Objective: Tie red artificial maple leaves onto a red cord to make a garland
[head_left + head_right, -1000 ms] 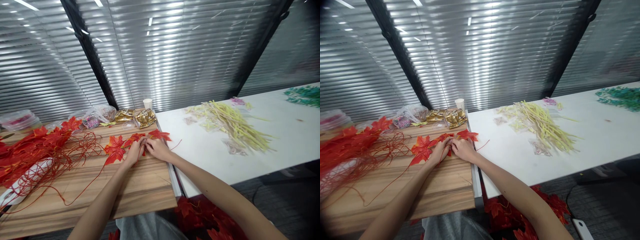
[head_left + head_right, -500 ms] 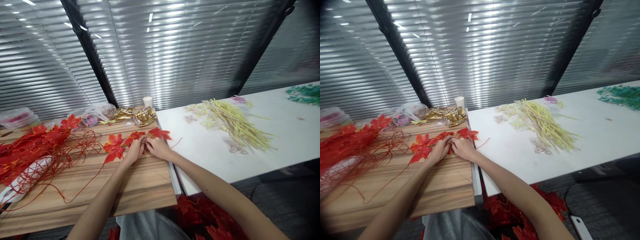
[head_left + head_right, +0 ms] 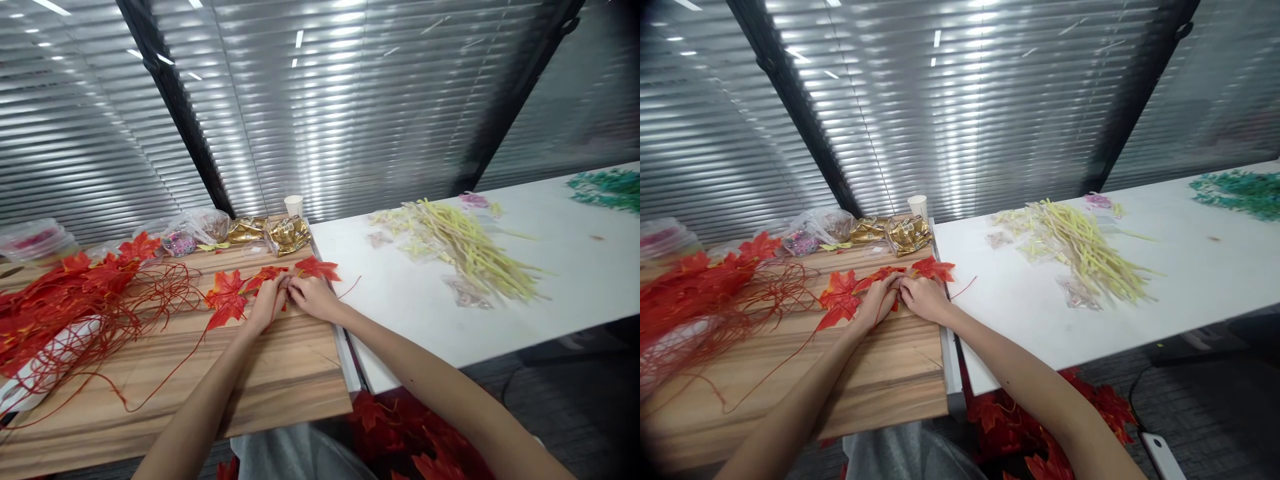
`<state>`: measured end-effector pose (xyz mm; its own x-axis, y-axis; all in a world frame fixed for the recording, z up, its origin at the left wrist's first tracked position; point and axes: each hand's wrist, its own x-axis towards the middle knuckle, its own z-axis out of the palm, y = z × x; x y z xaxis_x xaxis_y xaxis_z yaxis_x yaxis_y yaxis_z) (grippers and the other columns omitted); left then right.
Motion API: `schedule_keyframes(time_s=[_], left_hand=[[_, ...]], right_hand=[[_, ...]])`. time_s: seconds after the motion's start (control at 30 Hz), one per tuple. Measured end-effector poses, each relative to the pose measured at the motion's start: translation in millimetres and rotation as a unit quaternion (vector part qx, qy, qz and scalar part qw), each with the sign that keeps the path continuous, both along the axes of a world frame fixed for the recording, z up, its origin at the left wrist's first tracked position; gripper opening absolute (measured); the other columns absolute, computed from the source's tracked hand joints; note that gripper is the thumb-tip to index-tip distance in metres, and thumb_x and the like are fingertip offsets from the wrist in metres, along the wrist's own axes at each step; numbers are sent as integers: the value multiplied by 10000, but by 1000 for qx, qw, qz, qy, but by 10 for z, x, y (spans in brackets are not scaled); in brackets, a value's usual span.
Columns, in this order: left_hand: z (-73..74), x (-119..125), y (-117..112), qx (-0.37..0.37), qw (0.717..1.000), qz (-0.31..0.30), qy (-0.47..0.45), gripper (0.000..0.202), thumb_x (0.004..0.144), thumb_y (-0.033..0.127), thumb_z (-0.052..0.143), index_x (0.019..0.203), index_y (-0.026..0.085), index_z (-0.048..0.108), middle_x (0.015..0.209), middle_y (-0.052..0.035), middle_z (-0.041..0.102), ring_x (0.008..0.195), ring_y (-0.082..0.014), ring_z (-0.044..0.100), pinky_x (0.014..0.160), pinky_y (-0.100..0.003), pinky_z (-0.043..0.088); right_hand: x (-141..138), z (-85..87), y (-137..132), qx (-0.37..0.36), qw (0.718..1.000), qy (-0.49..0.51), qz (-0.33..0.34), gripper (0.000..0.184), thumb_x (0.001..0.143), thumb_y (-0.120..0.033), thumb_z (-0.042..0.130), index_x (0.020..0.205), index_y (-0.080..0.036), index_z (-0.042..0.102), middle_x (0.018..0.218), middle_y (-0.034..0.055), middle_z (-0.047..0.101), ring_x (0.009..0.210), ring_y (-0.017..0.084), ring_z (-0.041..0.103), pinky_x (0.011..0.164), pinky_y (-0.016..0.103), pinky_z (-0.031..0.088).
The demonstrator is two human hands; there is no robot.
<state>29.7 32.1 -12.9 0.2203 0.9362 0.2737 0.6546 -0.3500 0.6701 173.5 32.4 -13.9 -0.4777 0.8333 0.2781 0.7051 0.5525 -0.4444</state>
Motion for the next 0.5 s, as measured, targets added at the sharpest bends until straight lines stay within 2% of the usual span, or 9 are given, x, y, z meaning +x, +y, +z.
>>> schedule_keyframes(time_s=[0.17,0.3,0.4,0.5], left_hand=[[-3,18,17,-73,987,16,-140,231,770,270,428,761,118,603,586,-24,611,550,-139,565,539,-238,461],[33,30,16,-92,979,29,-179,240,755,315,474,682,113,580,494,-2,561,467,-116,529,463,-210,425],[37,27,18,-99,976,37,-189,247,737,339,509,689,109,582,482,10,546,457,-108,517,444,-202,411],[24,32,19,-101,970,41,-215,288,738,359,515,814,95,600,520,10,568,472,-110,524,455,-207,421]], right_hand=[[-7,-14,21,-25,996,84,22,221,874,-199,397,874,-172,616,811,32,650,756,144,567,723,245,356],[-18,-26,41,-36,988,147,44,207,857,-161,409,824,-160,614,795,22,649,734,128,566,708,226,368],[-17,-23,44,-44,981,176,68,209,840,-126,408,799,-154,611,777,18,649,709,116,567,692,210,379],[-8,-9,40,-39,978,188,77,203,812,-103,417,798,-154,612,759,12,647,698,109,563,686,200,381]])
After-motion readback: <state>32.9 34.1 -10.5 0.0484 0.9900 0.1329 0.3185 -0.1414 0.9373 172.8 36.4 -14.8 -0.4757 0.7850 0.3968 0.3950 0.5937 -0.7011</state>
